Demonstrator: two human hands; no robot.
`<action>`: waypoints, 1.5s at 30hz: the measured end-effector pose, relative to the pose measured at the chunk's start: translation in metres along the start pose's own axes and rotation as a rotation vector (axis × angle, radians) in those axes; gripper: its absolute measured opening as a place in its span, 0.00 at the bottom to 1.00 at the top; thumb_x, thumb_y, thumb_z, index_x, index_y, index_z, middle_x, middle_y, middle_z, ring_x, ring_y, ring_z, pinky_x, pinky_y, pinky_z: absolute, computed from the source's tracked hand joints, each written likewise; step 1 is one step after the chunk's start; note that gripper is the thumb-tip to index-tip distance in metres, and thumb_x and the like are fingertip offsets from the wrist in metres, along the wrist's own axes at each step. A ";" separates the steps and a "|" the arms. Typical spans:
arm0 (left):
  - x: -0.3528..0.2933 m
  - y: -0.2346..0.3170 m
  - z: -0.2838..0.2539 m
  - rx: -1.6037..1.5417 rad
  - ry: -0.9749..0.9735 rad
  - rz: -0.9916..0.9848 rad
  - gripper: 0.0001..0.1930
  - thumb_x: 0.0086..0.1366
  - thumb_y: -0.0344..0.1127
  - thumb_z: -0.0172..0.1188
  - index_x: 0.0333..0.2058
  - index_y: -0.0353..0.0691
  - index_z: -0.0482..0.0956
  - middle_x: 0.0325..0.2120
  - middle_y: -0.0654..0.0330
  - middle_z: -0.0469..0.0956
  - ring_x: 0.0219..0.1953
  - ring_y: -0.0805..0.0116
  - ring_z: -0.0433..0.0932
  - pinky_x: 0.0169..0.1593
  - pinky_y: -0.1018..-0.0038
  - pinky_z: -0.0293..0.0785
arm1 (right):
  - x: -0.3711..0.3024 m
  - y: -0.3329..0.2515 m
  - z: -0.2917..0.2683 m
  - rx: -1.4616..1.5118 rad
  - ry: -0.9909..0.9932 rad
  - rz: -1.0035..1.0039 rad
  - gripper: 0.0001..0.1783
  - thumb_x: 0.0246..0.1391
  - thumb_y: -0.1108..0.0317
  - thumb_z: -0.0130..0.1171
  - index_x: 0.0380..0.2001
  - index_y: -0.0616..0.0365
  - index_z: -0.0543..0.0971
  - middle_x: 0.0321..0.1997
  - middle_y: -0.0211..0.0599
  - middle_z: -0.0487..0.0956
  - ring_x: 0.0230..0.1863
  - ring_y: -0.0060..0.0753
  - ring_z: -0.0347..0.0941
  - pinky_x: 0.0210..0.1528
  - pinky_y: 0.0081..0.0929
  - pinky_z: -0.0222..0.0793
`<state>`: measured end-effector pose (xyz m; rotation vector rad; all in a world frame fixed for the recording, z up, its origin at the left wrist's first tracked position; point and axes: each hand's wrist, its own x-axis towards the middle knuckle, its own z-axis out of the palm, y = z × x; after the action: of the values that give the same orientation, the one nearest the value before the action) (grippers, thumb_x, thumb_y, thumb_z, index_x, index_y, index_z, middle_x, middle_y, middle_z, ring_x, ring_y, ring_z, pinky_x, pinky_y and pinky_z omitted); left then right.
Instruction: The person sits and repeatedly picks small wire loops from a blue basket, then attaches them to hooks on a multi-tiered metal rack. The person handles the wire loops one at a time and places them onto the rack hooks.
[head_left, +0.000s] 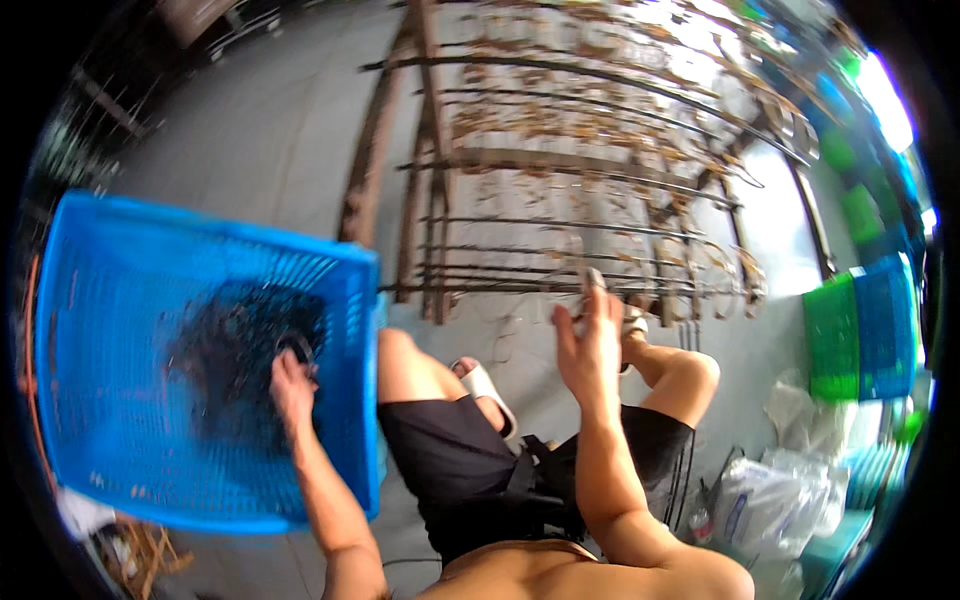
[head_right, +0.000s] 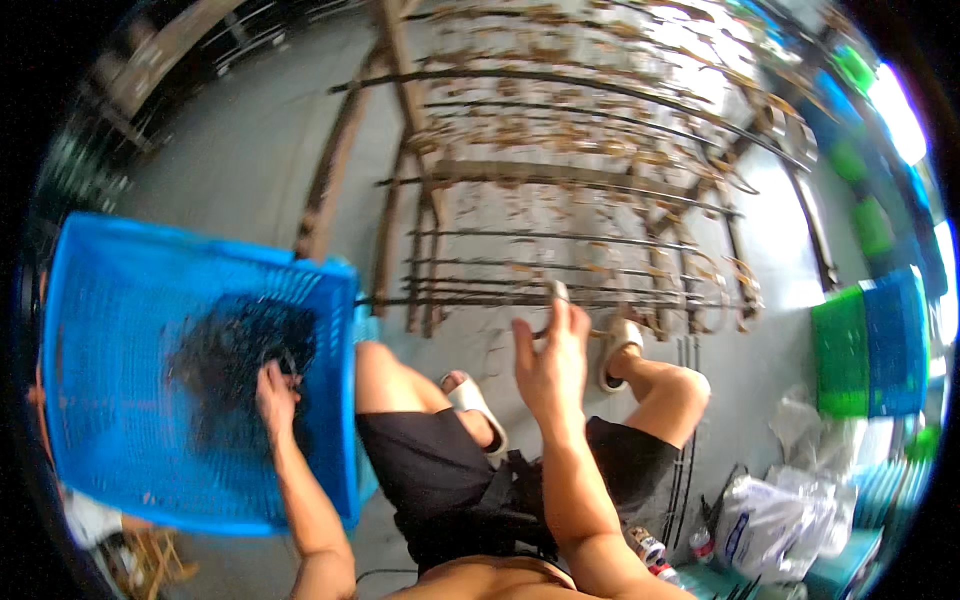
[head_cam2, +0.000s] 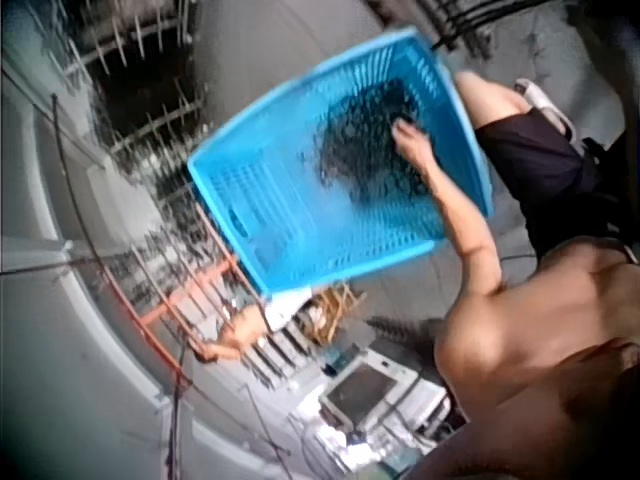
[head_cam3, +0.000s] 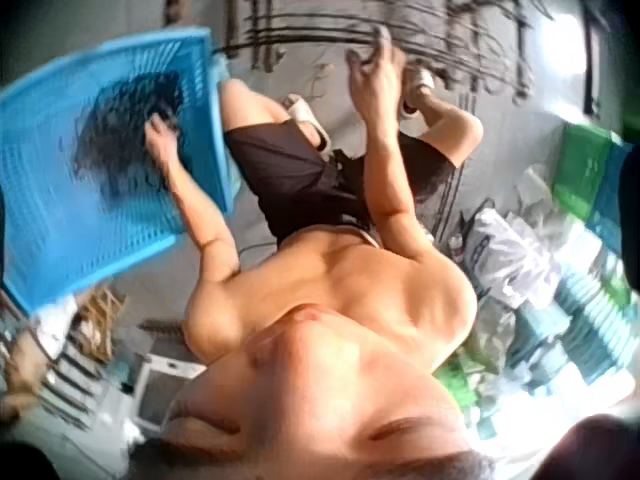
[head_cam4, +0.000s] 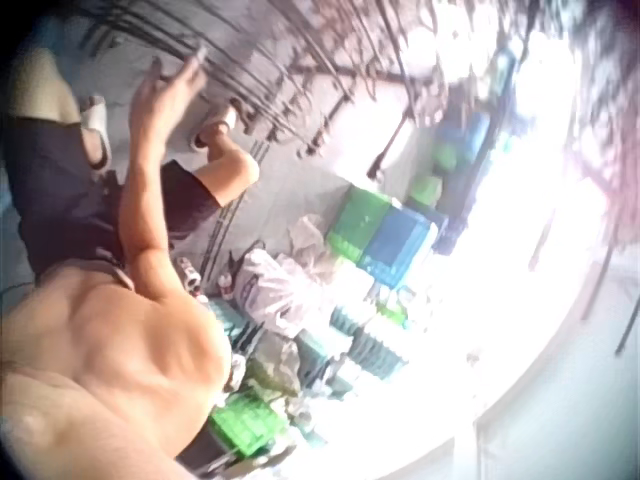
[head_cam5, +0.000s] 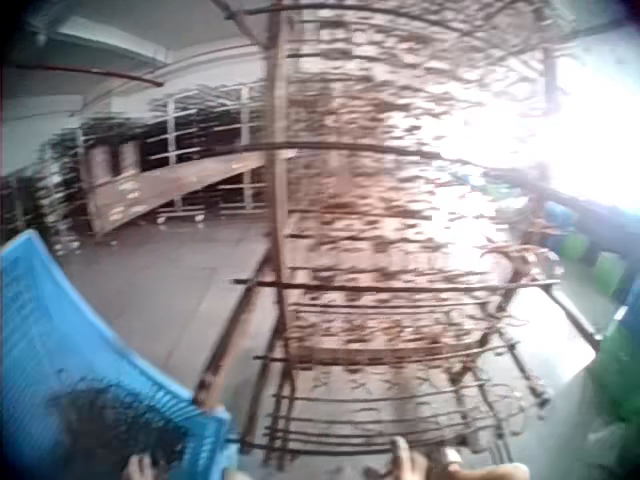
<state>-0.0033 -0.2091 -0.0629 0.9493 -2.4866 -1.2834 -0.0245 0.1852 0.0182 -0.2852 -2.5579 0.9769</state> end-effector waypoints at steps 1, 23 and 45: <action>-0.014 0.027 -0.004 -0.119 -0.084 0.013 0.21 0.68 0.49 0.43 0.44 0.37 0.72 0.20 0.60 0.75 0.17 0.71 0.74 0.20 0.77 0.66 | -0.010 -0.015 -0.004 -0.024 0.054 -0.092 0.23 0.50 0.70 0.59 0.48 0.66 0.67 0.44 0.52 0.66 0.41 0.49 0.68 0.41 0.35 0.68; 0.064 -0.152 0.049 0.544 -0.052 -0.239 0.30 0.58 0.49 0.55 0.56 0.49 0.57 0.58 0.45 0.56 0.58 0.36 0.54 0.57 0.47 0.54 | 0.005 -0.033 0.101 0.975 0.182 0.484 0.14 0.63 0.67 0.43 0.48 0.61 0.70 0.17 0.26 0.69 0.14 0.15 0.63 0.14 0.16 0.62; 0.041 -0.052 0.049 -0.692 0.354 -0.079 0.13 0.66 0.38 0.38 0.44 0.36 0.60 0.34 0.55 0.74 0.32 0.65 0.74 0.39 0.69 0.71 | 0.010 -0.032 0.107 0.465 0.062 0.241 0.15 0.60 0.66 0.49 0.49 0.59 0.72 0.12 0.39 0.69 0.12 0.28 0.66 0.16 0.29 0.61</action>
<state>-0.0325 -0.2236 -0.1390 0.9745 -1.5764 -1.6566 -0.0802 0.1014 -0.0304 -0.4844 -2.1906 1.5842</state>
